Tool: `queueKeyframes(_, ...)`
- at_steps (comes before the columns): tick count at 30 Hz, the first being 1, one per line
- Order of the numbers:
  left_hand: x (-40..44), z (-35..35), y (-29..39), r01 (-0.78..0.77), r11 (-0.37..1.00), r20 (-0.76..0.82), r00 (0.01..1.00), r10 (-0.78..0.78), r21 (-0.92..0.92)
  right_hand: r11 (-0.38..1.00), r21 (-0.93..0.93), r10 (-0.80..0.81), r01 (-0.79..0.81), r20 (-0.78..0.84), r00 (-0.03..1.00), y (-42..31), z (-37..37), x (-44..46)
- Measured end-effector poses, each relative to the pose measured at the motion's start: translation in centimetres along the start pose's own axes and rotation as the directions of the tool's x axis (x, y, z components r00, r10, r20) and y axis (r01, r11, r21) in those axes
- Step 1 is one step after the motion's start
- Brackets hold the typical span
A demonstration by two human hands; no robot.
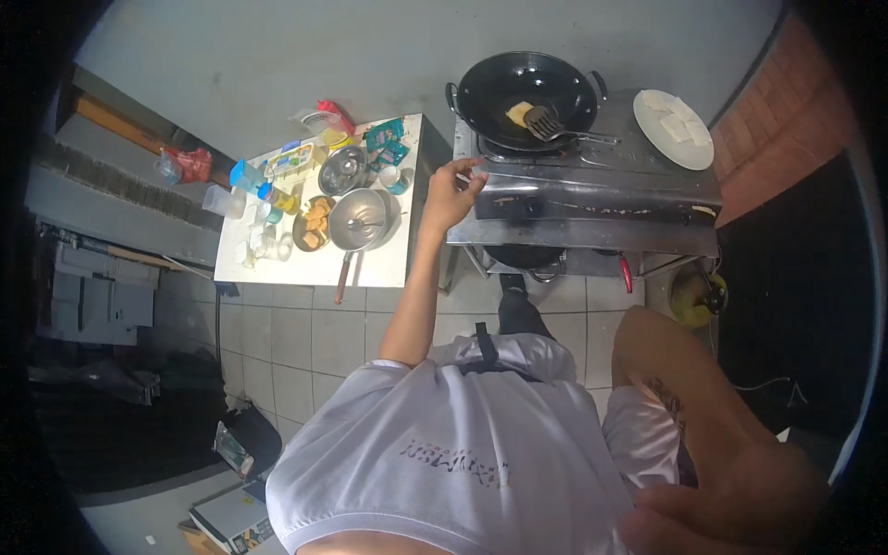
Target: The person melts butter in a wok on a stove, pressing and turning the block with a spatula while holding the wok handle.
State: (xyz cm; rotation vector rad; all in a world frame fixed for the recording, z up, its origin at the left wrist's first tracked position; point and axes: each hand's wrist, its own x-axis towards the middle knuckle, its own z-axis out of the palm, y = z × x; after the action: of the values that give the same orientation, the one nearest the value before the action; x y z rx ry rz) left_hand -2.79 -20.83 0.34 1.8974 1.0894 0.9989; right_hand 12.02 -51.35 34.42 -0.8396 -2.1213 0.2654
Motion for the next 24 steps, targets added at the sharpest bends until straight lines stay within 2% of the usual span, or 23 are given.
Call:
queueKeyframes(2,0.0,0.1,0.1,-0.044,0.998,0.016,0.999,0.043,0.052,0.999,0.024,-0.026,0.026,0.011,1.0,0.4,0.6,-0.5)
queueKeyframes(5,0.1,0.6,0.2,-0.013,1.0,0.051,0.999,0.012,0.023,0.994,0.075,-0.083,0.081,0.016,0.996,1.2,1.7,-0.7)
queueKeyframes(9,-0.1,0.9,1.2,-0.035,0.998,0.047,0.998,0.032,0.052,0.965,0.105,-0.238,0.24,-0.038,0.971,1.8,2.1,-0.5)
queueKeyframes(10,-0.1,1.2,1.3,0.008,1.0,0.057,0.998,-0.009,0.017,0.949,0.096,-0.295,0.301,-0.068,0.953,1.9,2.1,-0.6)
queueKeyframes(11,-0.1,1.0,1.1,0.053,0.999,0.057,0.997,-0.052,-0.011,0.923,0.055,-0.373,0.382,-0.123,0.92,2.1,2.2,-0.6)
queueKeyframes(12,0.1,1.6,0.0,0.009,1.0,0.025,1.0,-0.009,-0.027,0.881,-0.046,-0.469,0.47,-0.21,0.858,2.5,2.3,-0.7)
queueKeyframes(14,-0.1,1.3,0.3,-0.03,0.999,0.019,0.999,0.029,0.027,0.819,-0.226,-0.573,0.527,-0.313,0.757,2.8,2.2,-0.9)
queueKeyframes(16,-0.2,1.0,1.2,-0.034,0.999,0.01,0.999,0.034,0.004,0.964,-0.106,-0.257,0.243,-0.154,0.954,-0.6,0.0,-1.0)
queueKeyframes(17,-0.2,0.9,1.6,-0.012,1.0,0.013,1.0,0.011,0.008,0.991,-0.069,0.12,-0.117,0.046,0.992,-2.0,-1.0,-1.6)
queueKeyframes(18,-0.2,0.9,1.8,0.01,1.0,0.023,1.0,-0.01,0.01,0.99,-0.072,0.121,-0.118,0.04,0.992,-1.5,-0.5,-1.4)
queueKeyframes(21,0.0,1.3,1.0,-0.028,1.0,0.027,0.999,0.028,-0.005,0.993,0.075,-0.091,0.093,-0.024,0.996,-0.1,0.7,-0.8)
queueKeyframes(24,-0.1,1.5,1.1,0.013,1.0,0.062,0.998,-0.013,0.008,0.978,0.134,-0.159,0.161,-0.02,0.987,1.1,1.9,-0.5)
